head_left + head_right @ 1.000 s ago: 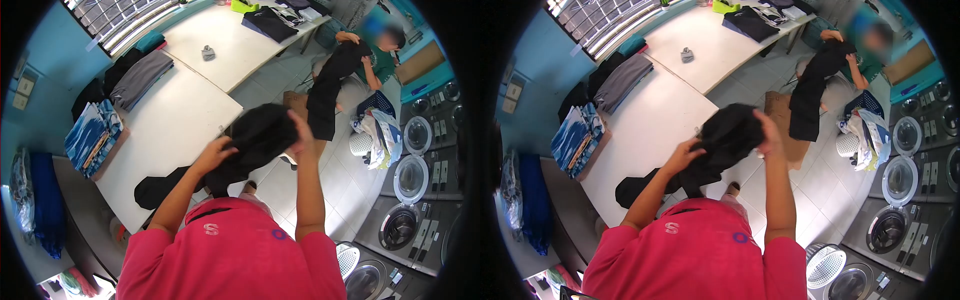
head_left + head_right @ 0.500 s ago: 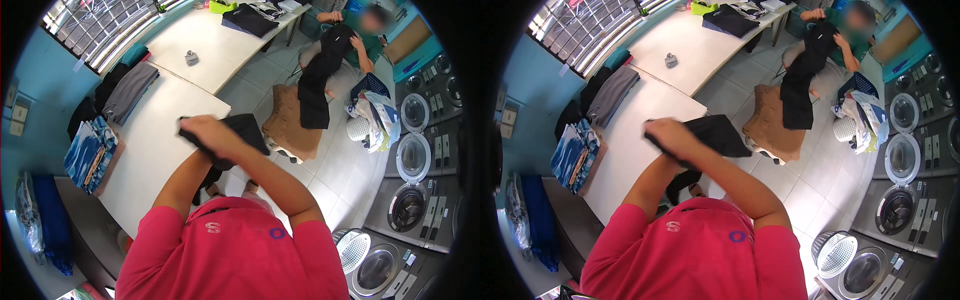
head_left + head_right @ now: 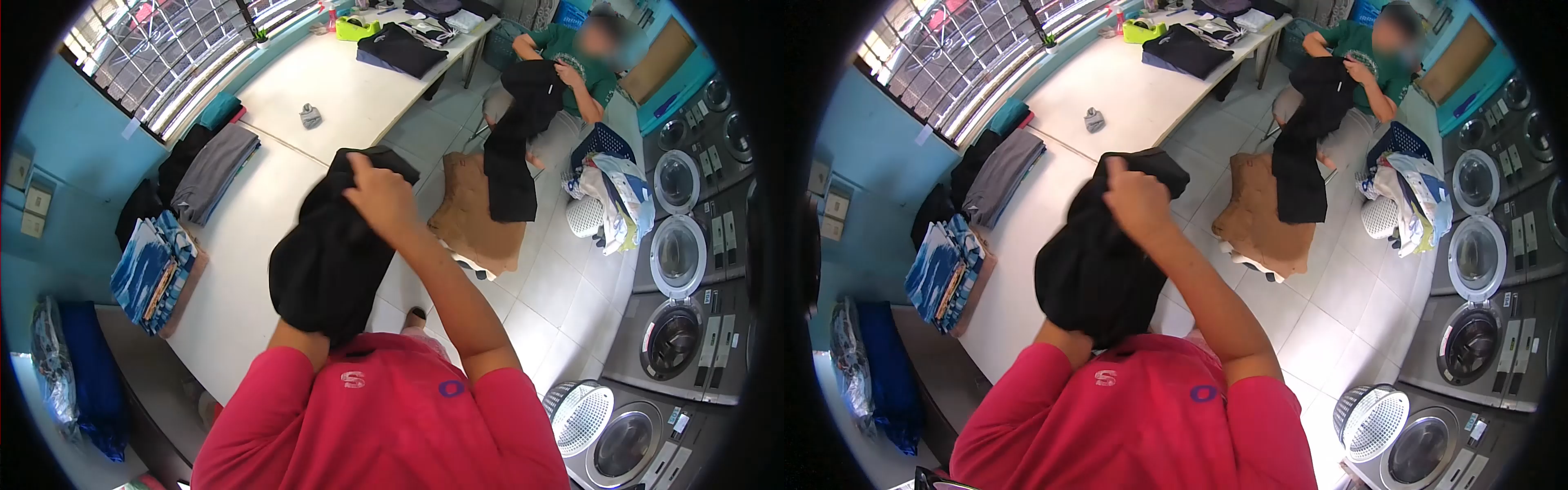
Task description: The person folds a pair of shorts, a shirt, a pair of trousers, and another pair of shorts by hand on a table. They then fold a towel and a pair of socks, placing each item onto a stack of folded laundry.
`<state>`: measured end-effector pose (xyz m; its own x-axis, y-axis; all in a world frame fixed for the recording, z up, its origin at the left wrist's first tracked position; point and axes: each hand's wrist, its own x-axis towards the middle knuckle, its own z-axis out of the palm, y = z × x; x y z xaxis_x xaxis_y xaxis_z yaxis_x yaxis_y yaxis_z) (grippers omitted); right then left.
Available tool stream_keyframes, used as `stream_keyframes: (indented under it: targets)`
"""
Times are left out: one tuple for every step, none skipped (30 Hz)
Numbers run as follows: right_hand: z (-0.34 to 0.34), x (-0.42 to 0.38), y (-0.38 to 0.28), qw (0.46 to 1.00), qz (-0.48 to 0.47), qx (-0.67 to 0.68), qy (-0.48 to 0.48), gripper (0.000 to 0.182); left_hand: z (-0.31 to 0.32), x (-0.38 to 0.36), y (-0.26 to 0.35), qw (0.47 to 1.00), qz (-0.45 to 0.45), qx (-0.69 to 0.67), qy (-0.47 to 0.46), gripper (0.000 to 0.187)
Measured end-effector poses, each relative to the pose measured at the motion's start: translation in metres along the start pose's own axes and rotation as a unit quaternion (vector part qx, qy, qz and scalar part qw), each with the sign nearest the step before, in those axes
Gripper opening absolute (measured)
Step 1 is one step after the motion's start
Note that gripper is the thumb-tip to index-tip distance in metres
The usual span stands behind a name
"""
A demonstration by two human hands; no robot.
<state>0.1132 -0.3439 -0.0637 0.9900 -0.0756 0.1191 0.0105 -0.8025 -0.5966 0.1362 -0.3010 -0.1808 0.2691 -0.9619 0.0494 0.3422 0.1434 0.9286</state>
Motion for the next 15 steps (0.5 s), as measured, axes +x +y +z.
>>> stream_keyframes:
  targets:
    - [0.01,0.008,0.021,0.998,0.051,-0.017,-0.01,0.042,-0.004,0.003,0.003,1.0,0.004,-0.015,-0.017,0.042]
    - [0.024,0.011,0.039,0.999,0.03,0.01,0.041,0.025,-0.009,0.006,0.006,0.999,0.009,-0.031,-0.033,0.043]
    - [0.024,0.011,0.041,0.999,0.024,0.008,0.041,0.025,-0.014,0.009,0.009,0.998,0.014,-0.047,-0.048,0.043]
    - [0.024,0.009,0.04,1.0,0.019,-0.016,0.019,0.023,-0.02,0.01,0.013,0.996,0.02,-0.06,-0.062,0.044]
    - [0.025,0.007,0.039,0.999,0.016,-0.039,-0.002,0.023,-0.026,0.011,0.016,0.994,0.024,-0.074,-0.075,0.044]
    - [0.03,0.007,0.042,0.999,0.035,-0.018,-0.006,0.026,-0.031,0.011,0.018,0.992,0.026,-0.09,-0.09,0.045]
    - [0.036,0.006,0.047,0.999,0.034,-0.017,-0.006,0.026,-0.036,0.012,0.017,0.988,0.027,-0.108,-0.105,0.046]
    - [0.042,0.003,0.054,0.992,-0.013,0.115,-0.041,0.028,-0.041,0.013,0.015,0.984,0.027,-0.128,-0.122,0.046]
    - [0.036,-0.004,0.046,0.965,-0.058,0.244,-0.077,0.03,-0.044,0.015,0.01,0.979,0.029,-0.149,-0.138,0.047]
    - [0.033,-0.015,0.034,0.939,-0.075,0.318,-0.111,0.031,-0.048,0.016,0.006,0.973,0.03,-0.171,-0.153,0.047]
    - [0.024,-0.027,0.02,0.93,-0.088,0.311,-0.175,0.032,-0.052,0.018,0.004,0.967,0.031,-0.189,-0.17,0.048]
    - [0.031,-0.036,0.013,0.916,-0.149,0.298,-0.223,0.029,-0.056,0.022,0.006,0.96,0.031,-0.207,-0.186,0.049]
    - [0.024,-0.05,-0.004,0.886,-0.172,0.319,-0.29,0.03,-0.059,0.027,0.009,0.952,0.032,-0.225,-0.203,0.049]
    - [0.031,-0.067,-0.017,0.838,-0.202,0.4,-0.311,0.032,-0.063,0.03,0.008,0.944,0.032,-0.243,-0.219,0.05]
    - [0.026,-0.081,-0.031,0.801,-0.227,0.42,-0.362,0.031,-0.067,0.033,0.008,0.936,0.033,-0.261,-0.236,0.05]
